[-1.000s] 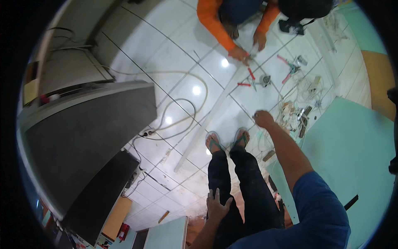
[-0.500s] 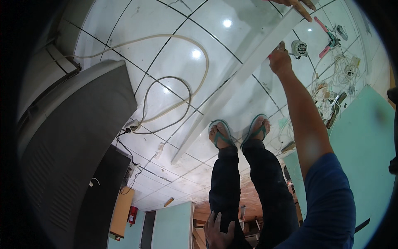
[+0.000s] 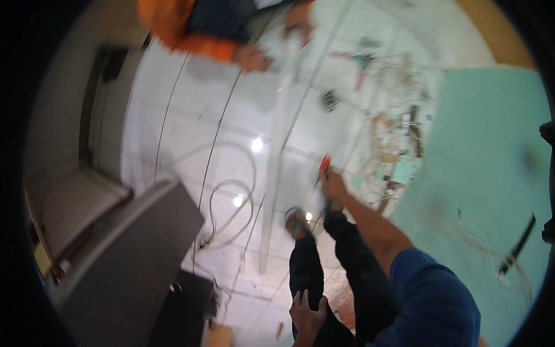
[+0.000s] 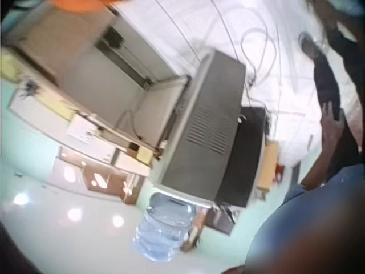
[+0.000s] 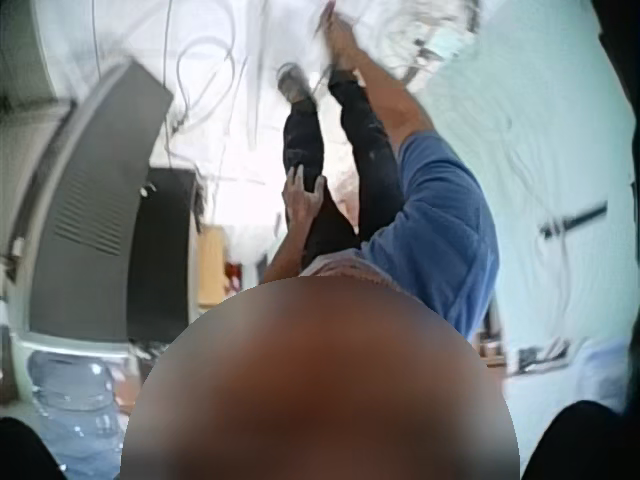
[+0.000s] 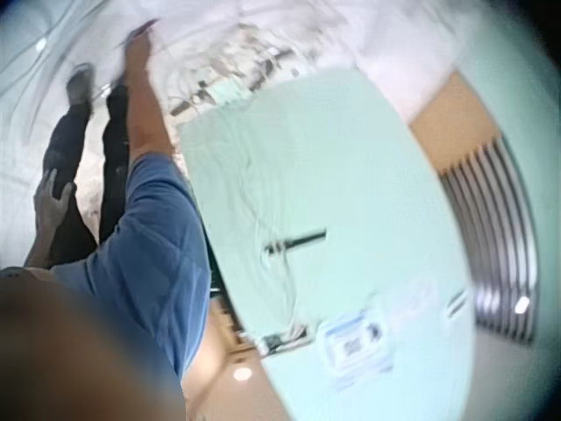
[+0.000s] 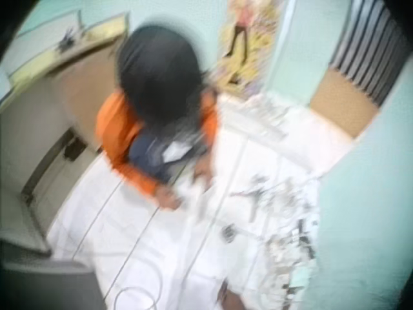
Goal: The person uses a cordless drill to make multiple holes in a wall partition and a door frame. They then use pliers to pull out wires from the wall and move a stepladder to a different location.
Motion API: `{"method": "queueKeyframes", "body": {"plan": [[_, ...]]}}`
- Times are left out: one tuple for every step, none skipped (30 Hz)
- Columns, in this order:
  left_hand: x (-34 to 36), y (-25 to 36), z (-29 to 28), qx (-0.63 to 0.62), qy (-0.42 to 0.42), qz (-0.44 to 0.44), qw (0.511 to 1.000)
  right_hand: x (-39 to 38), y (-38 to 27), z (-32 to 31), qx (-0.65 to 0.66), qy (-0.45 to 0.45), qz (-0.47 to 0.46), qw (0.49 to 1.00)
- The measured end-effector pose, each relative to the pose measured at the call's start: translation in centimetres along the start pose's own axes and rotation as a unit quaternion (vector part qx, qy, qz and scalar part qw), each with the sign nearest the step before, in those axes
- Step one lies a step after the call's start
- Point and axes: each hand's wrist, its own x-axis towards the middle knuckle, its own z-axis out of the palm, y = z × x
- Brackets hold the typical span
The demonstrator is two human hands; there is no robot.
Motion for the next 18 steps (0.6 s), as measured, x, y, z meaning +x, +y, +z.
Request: {"method": "queueKeyframes", "body": {"plan": [[-0.1,0.2,-0.3,0.003,0.004,0.023,1.0,-4.2,-0.2,-2.0,0.041,-0.003,-0.007,0.999],[0.3,0.4,-1.1,-0.051,-0.011,0.052,0.997,-8.5,-0.4,-4.6,0.064,-0.036,-0.014,0.997],[0.1,1.1,-1.8,-0.068,0.021,0.094,0.993,-12.9,-0.9,-6.8,0.142,0.008,-0.028,0.989],[-0.4,1.7,-2.8,-0.084,0.046,0.135,0.986,-17.6,-1.4,-9.0,0.314,-0.008,0.064,0.947],[-1.1,3.0,-3.5,-0.095,0.046,0.139,0.985,-22.5,-2.1,-11.2,0.449,-0.073,0.152,0.877],[-2.5,3.8,-5.2,-0.041,0.023,0.177,0.983,-26.8,-3.0,-13.3,0.531,-0.068,0.139,0.833],[-3.8,5.2,-6.4,0.016,0.056,0.212,0.976,-30.9,-3.4,-16.0,0.578,-0.121,0.135,0.795],[-5.0,7.2,-7.2,-0.074,0.042,0.278,0.957,-34.3,-3.7,-18.7,0.628,-0.145,0.118,0.755],[-6.7,8.5,-7.9,-0.16,0.023,0.322,0.933,-37.9,-4.2,-20.6,0.668,-0.184,0.098,0.714],[-7.8,10.3,-8.5,-0.143,0.008,0.395,0.908,-41.0,-5.0,-22.3,0.696,-0.185,0.079,0.689],[-9.2,11.9,-9.0,-0.126,-0.006,0.463,0.877,-44.1,-5.3,-23.9,0.718,-0.188,0.058,0.668],[-10.4,13.4,-9.5,-0.106,-0.018,0.526,0.843,-47.0,-5.4,-25.5,0.749,-0.196,0.056,0.631],[-12.2,14.4,-9.5,-0.172,-0.066,0.53,0.827,-49.8,-5.5,-26.6,0.776,-0.214,0.041,0.591],[-13.5,15.6,-9.1,-0.151,-0.097,0.545,0.819,-52.7,-5.7,-27.2,0.806,-0.188,0.024,0.561],[-15.5,16.0,-8.6,-0.129,-0.125,0.56,0.809,-55.5,-5.5,-27.6,0.82,-0.175,0.055,0.542],[-17.1,16.4,-7.9,-0.131,-0.165,0.558,0.803,-57.8,-4.8,-28.1,0.841,-0.155,0.023,0.518],[-18.8,16.4,-7.2,-0.131,-0.2,0.558,0.795,-59.9,-3.9,-28.2,0.861,-0.143,0.009,0.489],[-20.3,17.0,-6.1,-0.189,-0.204,0.575,0.77,-61.8,-2.9,-28.6,0.864,-0.137,-0.025,0.483]]}}
